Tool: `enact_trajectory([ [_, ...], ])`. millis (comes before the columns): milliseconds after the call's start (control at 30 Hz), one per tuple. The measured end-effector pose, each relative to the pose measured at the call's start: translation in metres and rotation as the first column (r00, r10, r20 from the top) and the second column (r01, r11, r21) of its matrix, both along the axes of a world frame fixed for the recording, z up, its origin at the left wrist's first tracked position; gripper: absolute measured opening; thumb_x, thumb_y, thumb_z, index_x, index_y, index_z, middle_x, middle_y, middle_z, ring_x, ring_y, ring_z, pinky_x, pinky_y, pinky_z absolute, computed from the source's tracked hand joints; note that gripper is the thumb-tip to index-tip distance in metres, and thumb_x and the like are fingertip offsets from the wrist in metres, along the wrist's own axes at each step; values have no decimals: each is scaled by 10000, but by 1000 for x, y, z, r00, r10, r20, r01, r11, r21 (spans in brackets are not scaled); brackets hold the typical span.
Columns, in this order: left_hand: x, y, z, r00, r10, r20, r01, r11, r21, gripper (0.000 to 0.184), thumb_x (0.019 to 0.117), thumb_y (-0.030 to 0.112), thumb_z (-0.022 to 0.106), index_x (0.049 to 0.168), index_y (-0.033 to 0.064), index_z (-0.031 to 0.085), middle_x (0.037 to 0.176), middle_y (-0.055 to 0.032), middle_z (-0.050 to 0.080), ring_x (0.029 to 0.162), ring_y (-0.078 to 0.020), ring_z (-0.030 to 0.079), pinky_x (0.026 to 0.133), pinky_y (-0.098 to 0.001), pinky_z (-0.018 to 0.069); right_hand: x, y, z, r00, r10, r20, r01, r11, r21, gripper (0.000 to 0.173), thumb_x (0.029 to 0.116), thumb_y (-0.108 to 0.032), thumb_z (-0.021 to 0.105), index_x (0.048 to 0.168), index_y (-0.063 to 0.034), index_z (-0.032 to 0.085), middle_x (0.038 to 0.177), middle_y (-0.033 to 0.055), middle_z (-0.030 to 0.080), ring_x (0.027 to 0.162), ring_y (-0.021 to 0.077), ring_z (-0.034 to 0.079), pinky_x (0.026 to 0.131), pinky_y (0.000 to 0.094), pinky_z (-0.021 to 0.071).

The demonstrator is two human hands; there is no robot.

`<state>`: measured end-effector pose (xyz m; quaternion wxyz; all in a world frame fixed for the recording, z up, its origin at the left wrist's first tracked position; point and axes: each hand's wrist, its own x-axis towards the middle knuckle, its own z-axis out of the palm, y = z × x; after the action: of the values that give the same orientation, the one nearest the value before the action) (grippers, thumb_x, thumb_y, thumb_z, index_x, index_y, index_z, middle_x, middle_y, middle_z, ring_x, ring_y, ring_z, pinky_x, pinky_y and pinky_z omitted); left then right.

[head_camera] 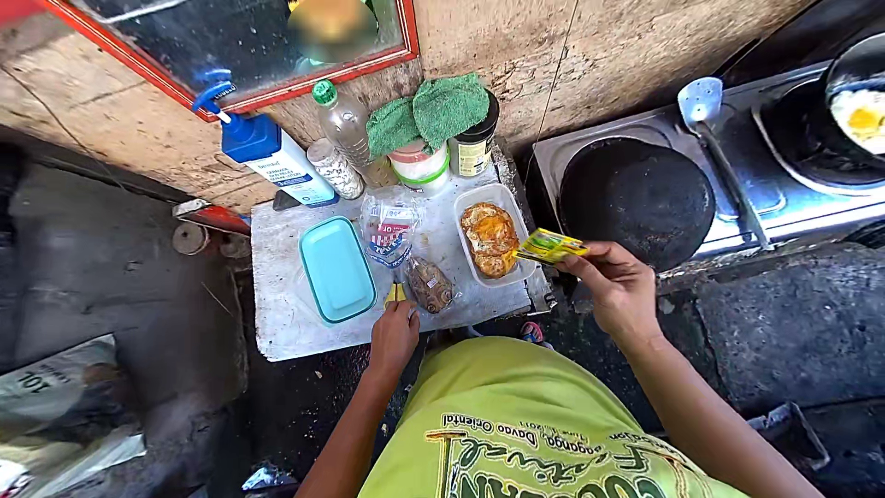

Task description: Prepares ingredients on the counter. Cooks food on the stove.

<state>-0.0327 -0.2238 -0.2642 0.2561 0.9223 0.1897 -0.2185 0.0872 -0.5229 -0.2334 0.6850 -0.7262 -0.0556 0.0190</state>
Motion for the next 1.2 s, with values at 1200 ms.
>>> enact_trajectory([
  [1200,-40,29,-32,968,104,228,-44,966,-254,279,1029,158,578,1201,-11,718,1073,-174,738,875,-264,730,834,-407,595,123,129,-1,882,467,-56,-379,636,-672,158,970,-103,689,1064,14,738,982,182,748,929,315,726,897,560,545],
])
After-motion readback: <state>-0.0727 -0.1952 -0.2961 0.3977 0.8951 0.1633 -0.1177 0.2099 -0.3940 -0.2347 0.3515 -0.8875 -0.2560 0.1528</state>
